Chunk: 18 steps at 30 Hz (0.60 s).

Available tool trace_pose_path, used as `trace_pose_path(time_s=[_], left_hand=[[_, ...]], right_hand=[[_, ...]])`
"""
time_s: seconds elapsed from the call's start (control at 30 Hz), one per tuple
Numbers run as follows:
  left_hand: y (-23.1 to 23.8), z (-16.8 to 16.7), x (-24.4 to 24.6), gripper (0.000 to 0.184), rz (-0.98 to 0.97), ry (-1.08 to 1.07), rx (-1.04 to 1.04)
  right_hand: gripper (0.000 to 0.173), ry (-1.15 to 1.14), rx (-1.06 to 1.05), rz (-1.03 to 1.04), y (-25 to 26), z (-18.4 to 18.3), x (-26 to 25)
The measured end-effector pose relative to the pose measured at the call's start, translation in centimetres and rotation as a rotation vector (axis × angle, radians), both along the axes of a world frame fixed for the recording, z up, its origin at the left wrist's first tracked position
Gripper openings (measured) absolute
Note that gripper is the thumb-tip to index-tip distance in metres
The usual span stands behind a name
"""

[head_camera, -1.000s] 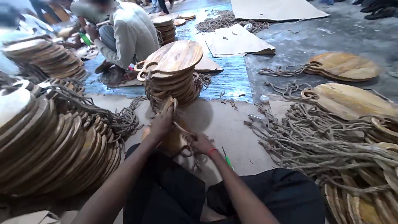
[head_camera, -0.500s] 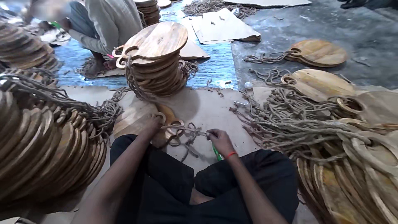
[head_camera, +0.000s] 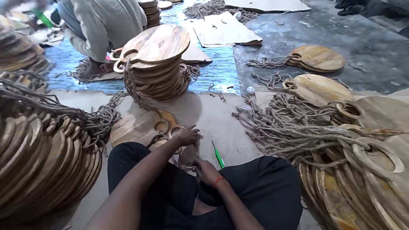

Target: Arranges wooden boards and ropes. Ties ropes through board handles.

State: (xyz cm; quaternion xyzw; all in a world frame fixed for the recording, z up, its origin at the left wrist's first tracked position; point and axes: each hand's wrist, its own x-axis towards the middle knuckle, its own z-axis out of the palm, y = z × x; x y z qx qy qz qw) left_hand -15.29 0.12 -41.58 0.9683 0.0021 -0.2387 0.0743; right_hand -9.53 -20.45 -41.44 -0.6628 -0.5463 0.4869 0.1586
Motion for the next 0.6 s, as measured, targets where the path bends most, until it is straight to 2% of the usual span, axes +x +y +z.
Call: trace_pose_path(time_s=[0.13,0.23,0.37,0.43,0.5,0.6], left_hand=[[-1.1,5.1,-1.6,0.032,0.615,-0.047,-0.336],[-1.6,6.4,-4.7,0.047,0.817,-0.096,-0.561],[-3.6,6.4,-7.8,0.036,0.864,-0.121,-0.841],[-4.8,6.7,-8.1,0.037,0.845,-0.083,-0.944],[-5.4,7.7,-7.8,0.042,0.815,-0.056,-0.954],[-5.6,9.1,-7.0,0.035,0.825,-0.125,-0.841]], right_hand=[[0.030,0.081,0.209,-0.175,-0.4,1.6,1.8],[0.028,0.148,0.387,-0.263,-0.2,1.5,1.9],[0.026,0.071,0.484,-0.337,0.1,1.3,1.8],[0.025,0.050,0.524,-0.389,-0.1,0.8,2.0],[0.023,0.070,0.549,-0.424,-0.2,0.7,2.4],[0.023,0.137,0.598,-0.464,-0.5,1.2,2.3]])
